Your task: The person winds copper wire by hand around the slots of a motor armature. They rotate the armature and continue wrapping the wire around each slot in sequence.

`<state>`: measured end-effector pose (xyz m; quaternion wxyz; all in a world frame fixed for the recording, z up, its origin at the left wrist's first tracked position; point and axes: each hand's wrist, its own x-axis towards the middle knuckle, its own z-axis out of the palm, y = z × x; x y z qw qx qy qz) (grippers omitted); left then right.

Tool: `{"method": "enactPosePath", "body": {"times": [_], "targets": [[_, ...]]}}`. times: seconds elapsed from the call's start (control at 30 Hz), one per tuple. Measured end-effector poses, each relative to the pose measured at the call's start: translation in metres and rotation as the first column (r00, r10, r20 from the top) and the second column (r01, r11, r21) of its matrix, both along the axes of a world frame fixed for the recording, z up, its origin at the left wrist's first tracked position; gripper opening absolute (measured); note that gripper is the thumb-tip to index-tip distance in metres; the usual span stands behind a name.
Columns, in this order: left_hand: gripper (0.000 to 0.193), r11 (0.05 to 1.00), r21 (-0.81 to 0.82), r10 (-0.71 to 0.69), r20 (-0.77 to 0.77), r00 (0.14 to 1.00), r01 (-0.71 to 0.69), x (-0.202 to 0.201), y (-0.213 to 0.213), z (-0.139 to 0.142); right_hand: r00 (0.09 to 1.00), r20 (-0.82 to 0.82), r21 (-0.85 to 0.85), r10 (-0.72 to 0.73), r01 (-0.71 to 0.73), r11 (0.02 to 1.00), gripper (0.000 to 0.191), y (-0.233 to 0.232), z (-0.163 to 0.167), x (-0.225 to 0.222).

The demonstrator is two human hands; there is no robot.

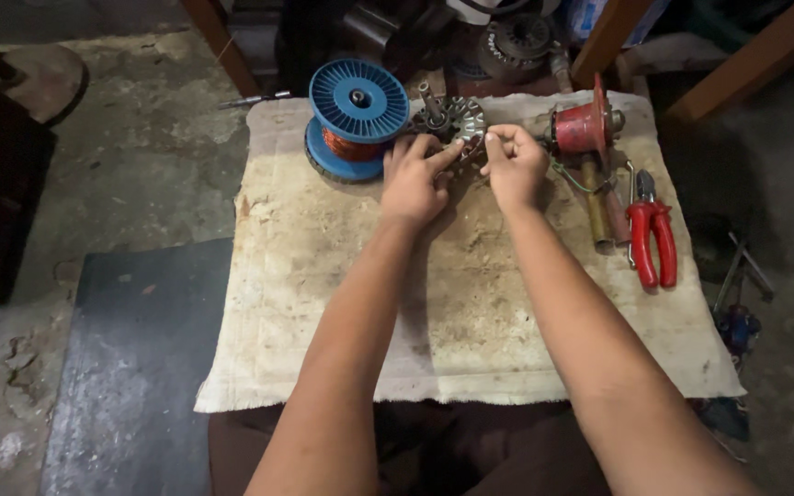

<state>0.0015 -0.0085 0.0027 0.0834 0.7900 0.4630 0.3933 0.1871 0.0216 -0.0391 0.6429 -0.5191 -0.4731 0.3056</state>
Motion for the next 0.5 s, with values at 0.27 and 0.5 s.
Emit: {"method": "enactPosePath", "body": {"times": [0.27,0.5], "targets": [[0.068,0.994,0.107,-0.018,-0.126,0.992,0.032,0.003,-0.01,0.013,0.997,-0.035,0.124,0.065,-0.06,0.99,0.011,-0.006,0.002,-0.001],[0.061,0.999,-0.002,-0.039,-0.172,0.984,0.039,0.004,-0.011,0.019,1.0,0.001,0.085,-0.011,0.01,0.996,0.008,-0.003,-0.001,0.0]]}}
